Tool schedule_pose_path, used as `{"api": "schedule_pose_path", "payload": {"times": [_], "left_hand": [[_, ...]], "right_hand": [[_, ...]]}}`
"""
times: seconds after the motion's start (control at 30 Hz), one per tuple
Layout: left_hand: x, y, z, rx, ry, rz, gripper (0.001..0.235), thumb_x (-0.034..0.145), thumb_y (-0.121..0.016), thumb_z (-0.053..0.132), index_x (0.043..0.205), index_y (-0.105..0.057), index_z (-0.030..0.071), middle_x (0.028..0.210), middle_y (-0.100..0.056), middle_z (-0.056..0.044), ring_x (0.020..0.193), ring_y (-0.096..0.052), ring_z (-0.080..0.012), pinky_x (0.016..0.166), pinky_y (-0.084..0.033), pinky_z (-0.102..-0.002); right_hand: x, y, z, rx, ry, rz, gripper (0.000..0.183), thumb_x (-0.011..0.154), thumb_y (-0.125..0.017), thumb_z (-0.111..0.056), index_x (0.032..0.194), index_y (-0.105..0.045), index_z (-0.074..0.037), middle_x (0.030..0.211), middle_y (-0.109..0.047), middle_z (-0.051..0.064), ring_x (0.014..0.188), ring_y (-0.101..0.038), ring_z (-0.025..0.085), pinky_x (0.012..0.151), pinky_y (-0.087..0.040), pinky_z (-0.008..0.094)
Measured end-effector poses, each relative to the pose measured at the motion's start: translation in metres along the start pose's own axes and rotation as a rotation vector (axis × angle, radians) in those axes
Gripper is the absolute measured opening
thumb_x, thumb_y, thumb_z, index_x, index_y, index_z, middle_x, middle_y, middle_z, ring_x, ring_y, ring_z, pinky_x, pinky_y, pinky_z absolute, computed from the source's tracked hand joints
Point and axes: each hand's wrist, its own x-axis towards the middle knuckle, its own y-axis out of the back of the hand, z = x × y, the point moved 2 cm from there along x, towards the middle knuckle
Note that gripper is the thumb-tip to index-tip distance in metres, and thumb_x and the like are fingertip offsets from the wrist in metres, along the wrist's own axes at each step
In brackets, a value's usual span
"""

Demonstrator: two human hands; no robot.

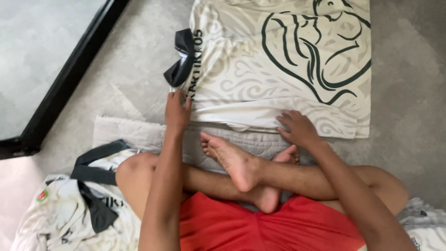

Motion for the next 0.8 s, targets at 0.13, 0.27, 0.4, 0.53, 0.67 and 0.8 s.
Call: {"api": "schedule_pose_path", "payload": {"times": [0.13, 0.27, 0.4, 0.53, 0.67, 0.8], "left_hand": [[-0.005, 0.024, 0.015, 0.057, 0.103, 0.043, 0.025, 0.085, -0.062, 0.018, 0.107, -0.053, 0.009, 0.096, -0.051, -0.006, 0.087, -0.062, -0.0262, 0.071, -0.053, -0.040], [0.008, 0.024, 0.013, 0.144, -0.004, 0.303, 0.045, 0.073, -0.074, 0.026, 0.108, -0.049, 0.012, 0.103, -0.047, -0.008, 0.092, -0.056, -0.0288, 0.070, -0.052, -0.042], [0.029, 0.022, 0.028, 0.336, -0.184, 0.441, 0.062, 0.065, -0.078, 0.041, 0.116, -0.053, 0.016, 0.113, -0.052, -0.007, 0.104, -0.052, -0.0248, 0.074, -0.046, -0.038], [0.056, 0.002, -0.013, 0.171, -0.137, 0.344, 0.022, 0.079, -0.068, 0.033, 0.092, -0.059, 0.018, 0.094, -0.055, -0.001, 0.087, -0.057, -0.0229, 0.066, -0.047, -0.038], [0.092, -0.001, -0.064, -0.589, 0.319, 0.370, 0.007, 0.087, -0.058, 0.023, 0.092, -0.058, 0.018, 0.078, -0.065, -0.002, 0.069, -0.065, -0.0193, 0.056, -0.052, -0.033], [0.101, -0.006, -0.098, -0.643, 0.543, 0.441, 0.006, 0.079, -0.064, 0.021, 0.083, -0.060, 0.018, 0.073, -0.065, 0.000, 0.064, -0.066, -0.0177, 0.054, -0.052, -0.032]], "right_hand": [[0.015, 0.033, -0.015, -0.029, -0.041, -0.147, 0.037, 0.084, -0.049, -0.045, 0.111, -0.062, -0.025, 0.123, -0.056, 0.006, 0.116, -0.053, 0.028, 0.085, -0.045, 0.045], [0.053, 0.084, -0.077, 0.157, -0.069, -0.131, 0.037, 0.085, -0.054, -0.035, 0.117, -0.059, -0.019, 0.119, -0.056, 0.010, 0.110, -0.055, 0.030, 0.084, -0.045, 0.045], [0.101, 0.091, -0.143, 0.369, -0.015, -0.186, 0.038, 0.085, -0.055, -0.033, 0.119, -0.057, -0.017, 0.117, -0.056, 0.014, 0.105, -0.057, 0.031, 0.083, -0.047, 0.045], [0.151, 0.062, -0.186, 0.356, 0.014, -0.221, 0.039, 0.085, -0.056, -0.036, 0.120, -0.056, -0.019, 0.119, -0.054, 0.011, 0.107, -0.056, 0.030, 0.085, -0.046, 0.044], [0.209, 0.043, -0.198, 0.288, -0.003, -0.085, 0.040, 0.085, -0.055, -0.034, 0.124, -0.053, -0.023, 0.123, -0.049, 0.007, 0.117, -0.048, 0.028, 0.092, -0.040, 0.045], [0.251, 0.046, -0.200, 0.243, 0.008, 0.078, 0.034, 0.090, -0.045, -0.018, 0.122, -0.053, -0.025, 0.122, -0.050, 0.008, 0.120, -0.043, 0.030, 0.094, -0.034, 0.048]]}}
